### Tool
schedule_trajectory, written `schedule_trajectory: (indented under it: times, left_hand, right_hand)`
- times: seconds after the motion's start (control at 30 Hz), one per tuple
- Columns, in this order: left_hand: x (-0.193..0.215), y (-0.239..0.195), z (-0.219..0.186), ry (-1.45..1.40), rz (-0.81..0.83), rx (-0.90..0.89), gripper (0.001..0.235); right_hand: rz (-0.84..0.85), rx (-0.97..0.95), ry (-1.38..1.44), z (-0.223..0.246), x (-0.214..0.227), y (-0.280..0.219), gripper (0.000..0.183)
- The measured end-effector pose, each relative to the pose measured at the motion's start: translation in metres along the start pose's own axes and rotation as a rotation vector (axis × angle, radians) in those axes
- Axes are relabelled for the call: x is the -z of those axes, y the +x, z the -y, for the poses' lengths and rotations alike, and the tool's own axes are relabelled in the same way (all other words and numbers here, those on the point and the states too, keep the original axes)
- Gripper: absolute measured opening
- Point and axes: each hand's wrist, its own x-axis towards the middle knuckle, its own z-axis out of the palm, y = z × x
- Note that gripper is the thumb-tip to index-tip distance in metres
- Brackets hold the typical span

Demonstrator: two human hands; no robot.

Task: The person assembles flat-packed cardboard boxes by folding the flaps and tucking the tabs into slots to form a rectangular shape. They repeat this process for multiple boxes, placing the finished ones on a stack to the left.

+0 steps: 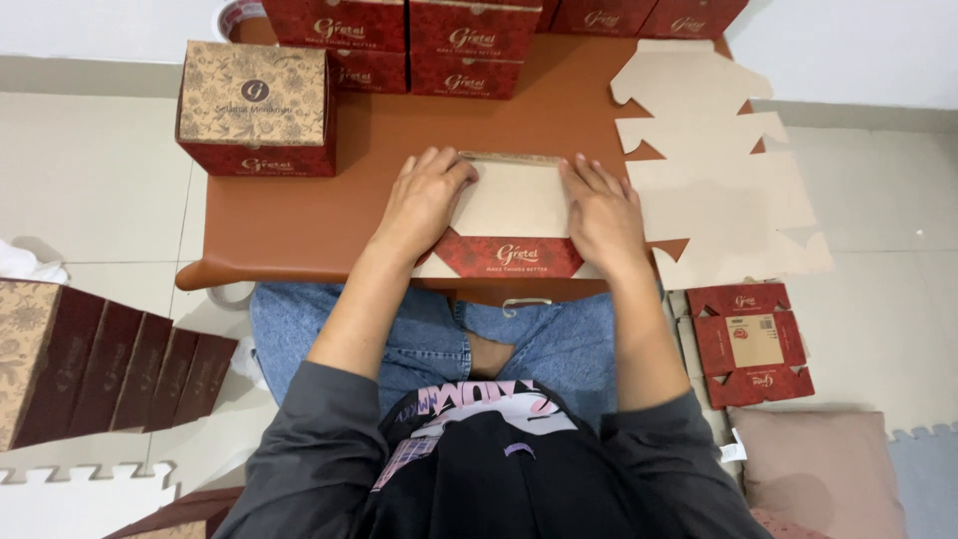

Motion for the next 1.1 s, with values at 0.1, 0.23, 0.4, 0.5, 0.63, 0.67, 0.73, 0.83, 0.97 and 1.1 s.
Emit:
schedule_trajectory:
  times: [0.1, 0.23, 0.4, 0.5, 0.63, 0.67, 0.73, 0.83, 0.97, 1.1]
  left_hand:
    - [0.004, 0.000, -0.004, 0.064, 0.007, -0.063, 0.012]
    - [0.009, 0.000, -0.011, -0.027, 0.107, -0.075, 0.038]
    - [0.003, -0.001, -0.009, -0.037, 0.170, -0.067, 0.056]
    - [0.003, 0.000, -0.009, -0.036, 0.187, -0.055, 0.056]
    - [-0.005, 0.000, -0.002, -0.023, 0.190, -0.060, 0.058]
    - [-0.006, 0.000, -0.001, -0.020, 0.190, -0.064, 0.059]
    - [0.000, -0.001, -0.005, -0.022, 0.201, -0.064, 0.065]
    - [0.005, -0.001, -0.010, -0.023, 0.218, -0.061, 0.078]
    - [0.005, 0.000, -0.009, -0.039, 0.231, -0.057, 0.088]
    - [0.002, 0.000, -0.005, -0.034, 0.235, -0.056, 0.090]
  right_hand:
    - [-0.006, -0.084, 0.259, -0.011, 0.017, -0.027, 0.052]
    - [-0.177, -0.253, 0.496, 0.002, 0.031, -0.051, 0.055]
    - [-0.295, -0.208, 0.659, 0.013, 0.026, -0.049, 0.041]
    - [-0.295, -0.201, 0.729, 0.018, 0.019, -0.045, 0.048]
    - [-0.256, -0.273, 0.417, 0.013, 0.014, -0.045, 0.057]
    - [-0.241, -0.283, 0.417, 0.010, 0.012, -0.045, 0.054]
    - [-0.255, -0.280, 0.420, 0.012, 0.011, -0.045, 0.053]
    - [-0.347, -0.235, 0.522, 0.026, 0.022, -0.042, 0.058]
    - [-0.485, -0.083, 0.840, 0.042, 0.010, -0.038, 0.084]
    - [-0.233, 0.073, 0.563, 0.058, 0.011, -0.044, 0.053]
